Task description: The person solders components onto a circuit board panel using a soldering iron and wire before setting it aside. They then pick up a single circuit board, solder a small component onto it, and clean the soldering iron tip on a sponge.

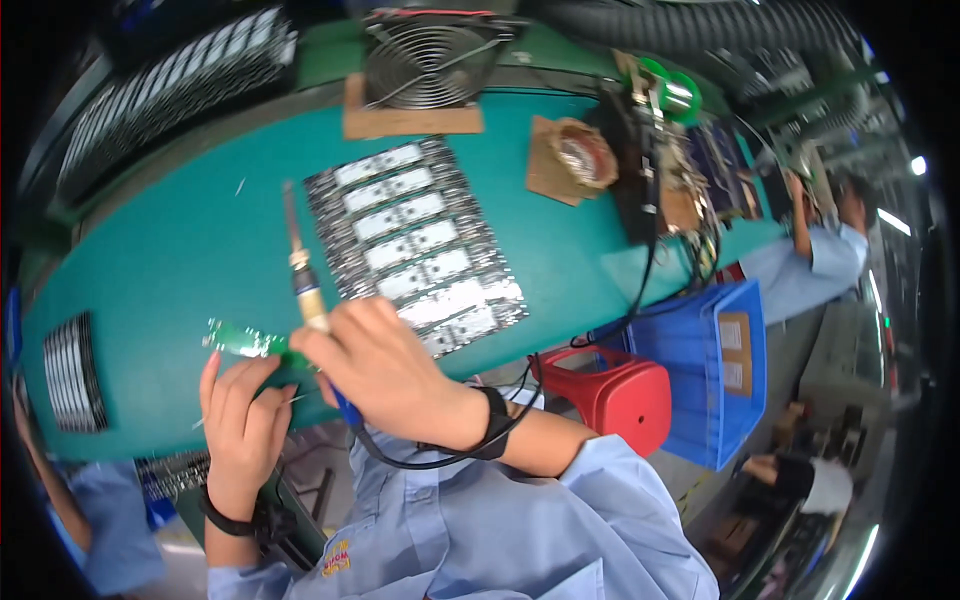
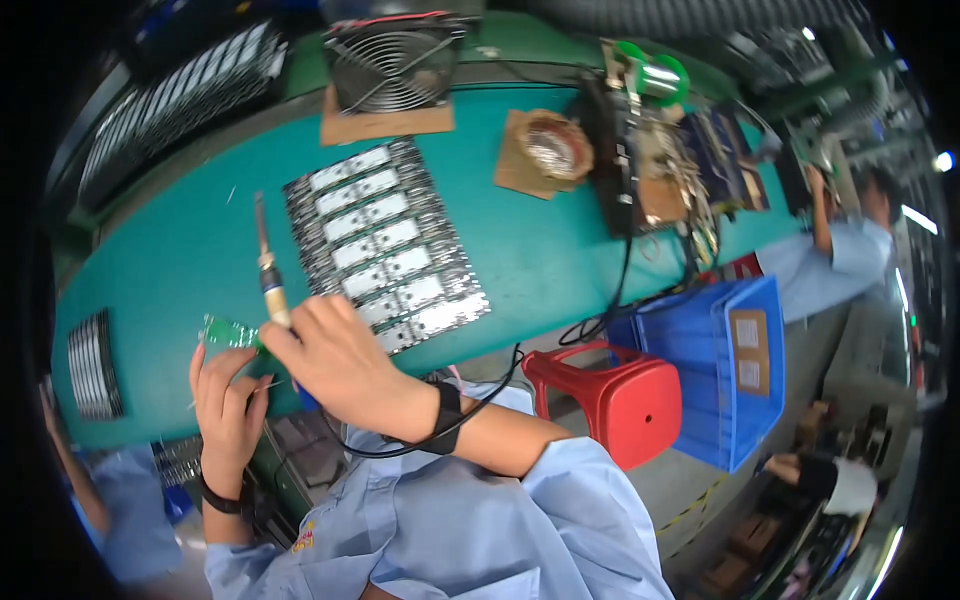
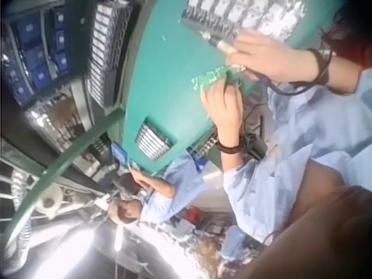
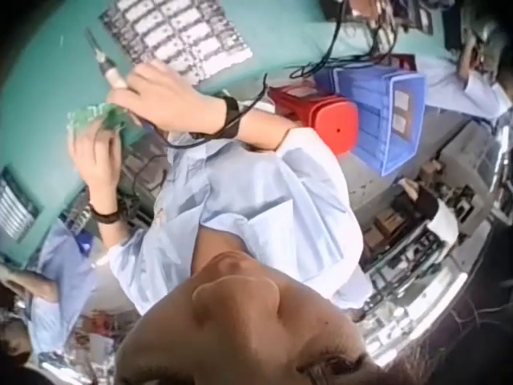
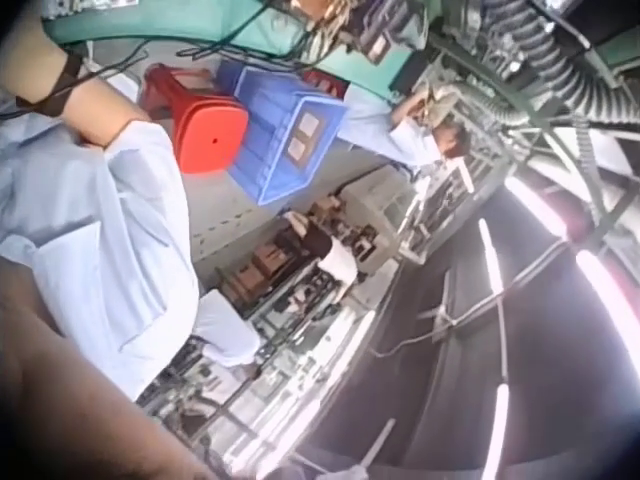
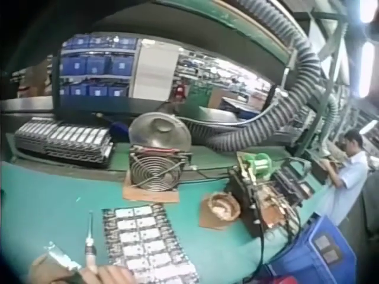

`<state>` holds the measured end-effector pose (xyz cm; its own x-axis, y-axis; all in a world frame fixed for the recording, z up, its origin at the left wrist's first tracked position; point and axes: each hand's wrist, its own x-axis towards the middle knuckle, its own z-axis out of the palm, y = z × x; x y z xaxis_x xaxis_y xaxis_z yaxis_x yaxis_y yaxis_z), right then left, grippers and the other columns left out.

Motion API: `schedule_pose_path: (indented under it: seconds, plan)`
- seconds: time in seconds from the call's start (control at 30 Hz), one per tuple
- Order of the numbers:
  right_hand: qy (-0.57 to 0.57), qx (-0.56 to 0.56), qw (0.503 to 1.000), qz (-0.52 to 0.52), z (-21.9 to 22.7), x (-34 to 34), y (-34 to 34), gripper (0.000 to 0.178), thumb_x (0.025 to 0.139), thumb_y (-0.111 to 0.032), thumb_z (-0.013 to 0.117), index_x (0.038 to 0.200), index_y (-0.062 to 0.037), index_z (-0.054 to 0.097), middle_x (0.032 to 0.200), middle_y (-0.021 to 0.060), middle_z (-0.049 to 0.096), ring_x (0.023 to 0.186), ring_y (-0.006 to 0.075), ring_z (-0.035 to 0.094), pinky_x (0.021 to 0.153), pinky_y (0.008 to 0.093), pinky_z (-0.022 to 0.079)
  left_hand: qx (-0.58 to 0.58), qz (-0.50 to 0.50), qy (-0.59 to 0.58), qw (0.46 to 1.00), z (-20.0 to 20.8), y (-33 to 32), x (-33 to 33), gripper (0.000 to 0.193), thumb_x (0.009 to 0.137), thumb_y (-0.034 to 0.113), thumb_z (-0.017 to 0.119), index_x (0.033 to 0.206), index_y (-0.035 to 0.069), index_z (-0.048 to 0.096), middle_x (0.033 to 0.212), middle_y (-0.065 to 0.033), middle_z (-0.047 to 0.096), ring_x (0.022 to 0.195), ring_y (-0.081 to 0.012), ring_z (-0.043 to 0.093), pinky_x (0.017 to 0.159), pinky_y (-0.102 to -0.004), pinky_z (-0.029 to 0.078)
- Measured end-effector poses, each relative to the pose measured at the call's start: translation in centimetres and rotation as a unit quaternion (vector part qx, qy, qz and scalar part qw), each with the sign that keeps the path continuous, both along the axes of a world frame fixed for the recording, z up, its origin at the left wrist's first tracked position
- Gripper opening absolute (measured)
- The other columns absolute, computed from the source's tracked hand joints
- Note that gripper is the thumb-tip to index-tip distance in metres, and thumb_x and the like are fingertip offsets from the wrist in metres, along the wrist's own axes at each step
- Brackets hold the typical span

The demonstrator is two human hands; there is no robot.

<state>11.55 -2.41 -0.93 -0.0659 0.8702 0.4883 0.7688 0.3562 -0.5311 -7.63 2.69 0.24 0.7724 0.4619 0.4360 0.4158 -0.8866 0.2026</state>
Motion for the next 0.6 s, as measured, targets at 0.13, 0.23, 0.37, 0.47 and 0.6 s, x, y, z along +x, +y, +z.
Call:
schedule_pose_path:
  seconds: [0.13, 0.23, 0.37, 0.47, 0.6]
  plan:
    - [-0.004, 0.021, 1.0, -0.002, 0.3, -0.1, -0.2, 0.035, 0.068, -0.008, 0.063, 0.101, -0.0054, 0.053, 0.078, 0.0078, 0.05, 0.078, 0.0249, 0.048, 0.07, 0.0347, 0.036, 0.014, 0.03, 0.001, 0.999, 0.5, -0.4, -0.3, 0.023, 0.07, -0.003, 0.067, 0.084, 0.005, 0.05, 0.102, -0.0111, 0.06, 0.093, -0.0275, 0.059, 0.099, -0.0512, 0.033]
    - [0.004, 0.039, 0.999, -0.018, 0.9, 0.3, -1.1, 0.032, 0.069, -0.009, 0.063, 0.1, -0.0054, 0.054, 0.078, 0.0071, 0.051, 0.079, 0.0243, 0.049, 0.071, 0.0345, 0.037, 0.027, 0.033, -0.005, 0.999, 0.8, -0.8, -0.5, 0.023, 0.071, -0.004, 0.066, 0.083, 0.005, 0.049, 0.101, -0.0113, 0.06, 0.092, -0.0278, 0.058, 0.1, -0.0522, 0.033]
    - [0.041, 0.094, 0.994, -0.021, 3.4, 2.3, -2.6, 0.029, 0.073, -0.012, 0.064, 0.1, -0.0055, 0.056, 0.082, 0.0064, 0.055, 0.081, 0.0237, 0.053, 0.073, 0.0343, 0.038, 0.054, 0.053, -0.014, 0.997, 1.3, -1.1, -0.8, 0.021, 0.072, -0.006, 0.063, 0.083, 0.005, 0.049, 0.101, -0.0114, 0.06, 0.091, -0.0278, 0.058, 0.1, -0.0531, 0.032]
    - [0.057, 0.149, 0.986, -0.055, 5.7, 6.4, -5.3, 0.031, 0.078, -0.021, 0.064, 0.104, -0.005, 0.057, 0.088, 0.0059, 0.06, 0.081, 0.0234, 0.058, 0.075, 0.0341, 0.04, 0.076, 0.054, -0.023, 0.995, 1.8, -1.4, -0.5, 0.019, 0.073, -0.007, 0.061, 0.083, 0.004, 0.049, 0.1, -0.0114, 0.059, 0.09, -0.0276, 0.058, 0.1, -0.0531, 0.031]
    - [0.12, 0.178, 0.95, -0.226, 7.2, 13.3, -10.9, 0.049, 0.088, -0.042, 0.053, 0.113, -0.0005, 0.052, 0.097, 0.0112, 0.06, 0.084, 0.0185, 0.06, 0.072, 0.031, 0.044, 0.084, 0.045, -0.032, 0.995, 2.5, -2.2, 0.5, 0.019, 0.073, -0.008, 0.059, 0.083, 0.004, 0.049, 0.097, -0.0111, 0.059, 0.089, -0.0269, 0.058, 0.101, -0.0529, 0.031]
